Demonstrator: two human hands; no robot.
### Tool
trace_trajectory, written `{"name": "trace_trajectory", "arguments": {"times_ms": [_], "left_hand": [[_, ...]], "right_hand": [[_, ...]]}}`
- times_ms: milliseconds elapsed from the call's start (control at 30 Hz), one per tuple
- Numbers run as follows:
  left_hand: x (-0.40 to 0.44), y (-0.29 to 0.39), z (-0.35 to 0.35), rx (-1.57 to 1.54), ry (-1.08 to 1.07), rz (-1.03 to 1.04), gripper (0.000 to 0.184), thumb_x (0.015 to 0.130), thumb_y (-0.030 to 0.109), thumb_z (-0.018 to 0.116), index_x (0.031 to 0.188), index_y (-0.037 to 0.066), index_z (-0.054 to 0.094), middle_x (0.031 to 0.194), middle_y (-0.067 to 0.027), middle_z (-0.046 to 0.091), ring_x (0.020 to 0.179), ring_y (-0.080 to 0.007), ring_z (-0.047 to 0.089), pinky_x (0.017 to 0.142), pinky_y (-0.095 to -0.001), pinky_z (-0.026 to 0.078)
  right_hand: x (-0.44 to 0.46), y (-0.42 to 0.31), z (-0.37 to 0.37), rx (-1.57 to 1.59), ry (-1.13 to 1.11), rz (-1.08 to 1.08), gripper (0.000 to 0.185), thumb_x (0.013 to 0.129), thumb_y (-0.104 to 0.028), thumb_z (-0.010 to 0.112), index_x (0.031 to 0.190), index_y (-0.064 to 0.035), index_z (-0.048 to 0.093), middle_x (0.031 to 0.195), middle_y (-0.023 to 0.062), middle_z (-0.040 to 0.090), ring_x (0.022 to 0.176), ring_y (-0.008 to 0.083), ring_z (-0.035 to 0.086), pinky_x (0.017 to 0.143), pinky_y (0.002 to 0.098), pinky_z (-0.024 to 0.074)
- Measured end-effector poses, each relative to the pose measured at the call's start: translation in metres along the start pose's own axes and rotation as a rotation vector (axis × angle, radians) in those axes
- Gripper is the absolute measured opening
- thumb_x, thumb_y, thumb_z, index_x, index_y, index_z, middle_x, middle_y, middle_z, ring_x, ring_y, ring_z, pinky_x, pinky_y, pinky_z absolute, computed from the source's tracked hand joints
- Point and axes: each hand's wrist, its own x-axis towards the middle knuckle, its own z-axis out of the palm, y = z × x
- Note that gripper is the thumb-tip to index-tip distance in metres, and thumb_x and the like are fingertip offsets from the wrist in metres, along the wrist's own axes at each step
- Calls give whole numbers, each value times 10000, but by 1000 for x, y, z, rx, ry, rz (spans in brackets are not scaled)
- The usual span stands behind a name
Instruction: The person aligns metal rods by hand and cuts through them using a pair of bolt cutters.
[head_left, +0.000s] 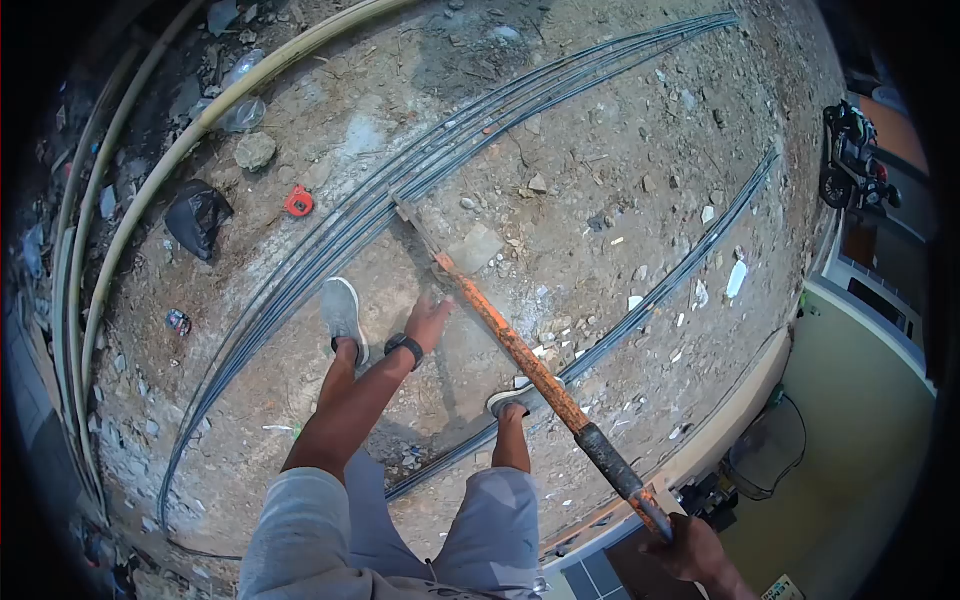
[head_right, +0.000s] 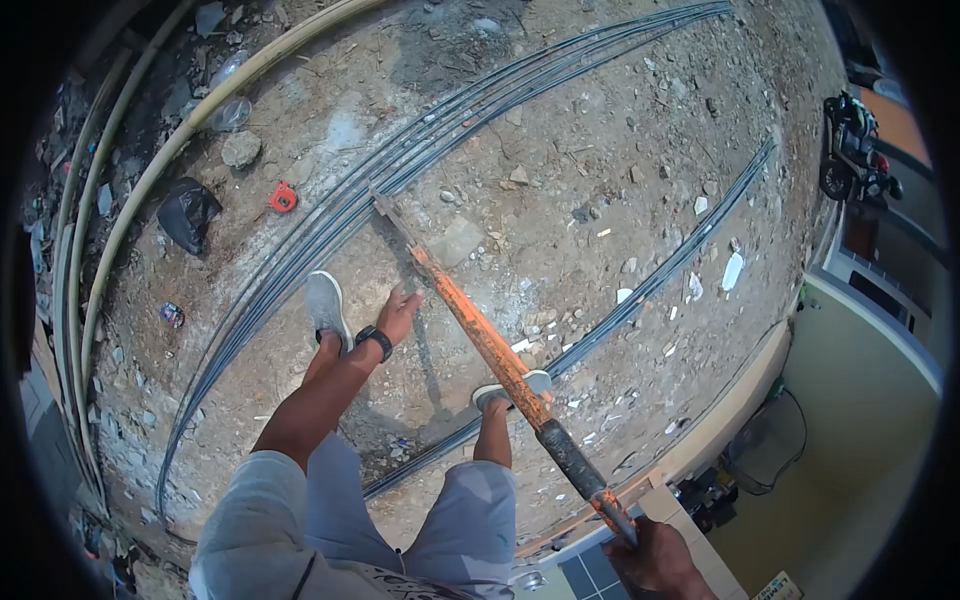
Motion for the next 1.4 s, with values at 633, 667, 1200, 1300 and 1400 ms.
{"name": "trace_trajectory", "arguments": {"times_ms": [633, 667, 1200, 1300, 1400], "left_hand": [[-333, 164, 358, -766, 62, -565, 121, 876, 114, 635, 855, 66, 525, 658, -9, 447, 481, -127, 455, 532, -338, 561], [-327, 139, 366, -804, 63, -545, 122, 874, 115, 633, 857, 70, 520, 658, -12, 433, 485, -132, 452, 537, -346, 556], [-282, 4, 430, -482, 220, -647, 223, 815, 106, 609, 653, 131, 457, 563, 12, 399, 405, -123, 373, 362, -273, 297], [-271, 28, 438, -465, 165, -716, 279, 854, 115, 543, 620, 164, 398, 520, 35, 358, 384, -130, 337, 363, -290, 266], [-236, -11, 435, -400, 127, -725, 344, 885, 124, 501, 601, 197, 320, 483, 45, 313, 360, -143, 307, 356, -308, 262]], "right_hand": [[98, 111, 65, 7, 134, -495, 377, 825, -227, 607, 1183, -116, 648, 1041, 152, 713, 961, 328, 703, 796, 441, 573], [90, 122, 57, 30, 136, -542, 382, 838, -261, 601, 1191, -118, 636, 1063, 148, 708, 979, 327, 699, 804, 436, 572], [231, 164, 177, 422, 264, -351, 316, 919, -393, 544, 1050, -154, 704, 1046, 118, 724, 963, 310, 704, 806, 438, 556], [238, 167, 156, 399, 267, -293, 305, 946, -370, 525, 1032, -165, 734, 1057, 80, 733, 991, 268, 707, 802, 401, 560], [229, 169, 145, 438, 285, -308, 321, 956, -374, 524, 1012, -150, 747, 1059, 84, 734, 992, 267, 708, 798, 396, 561]]}}
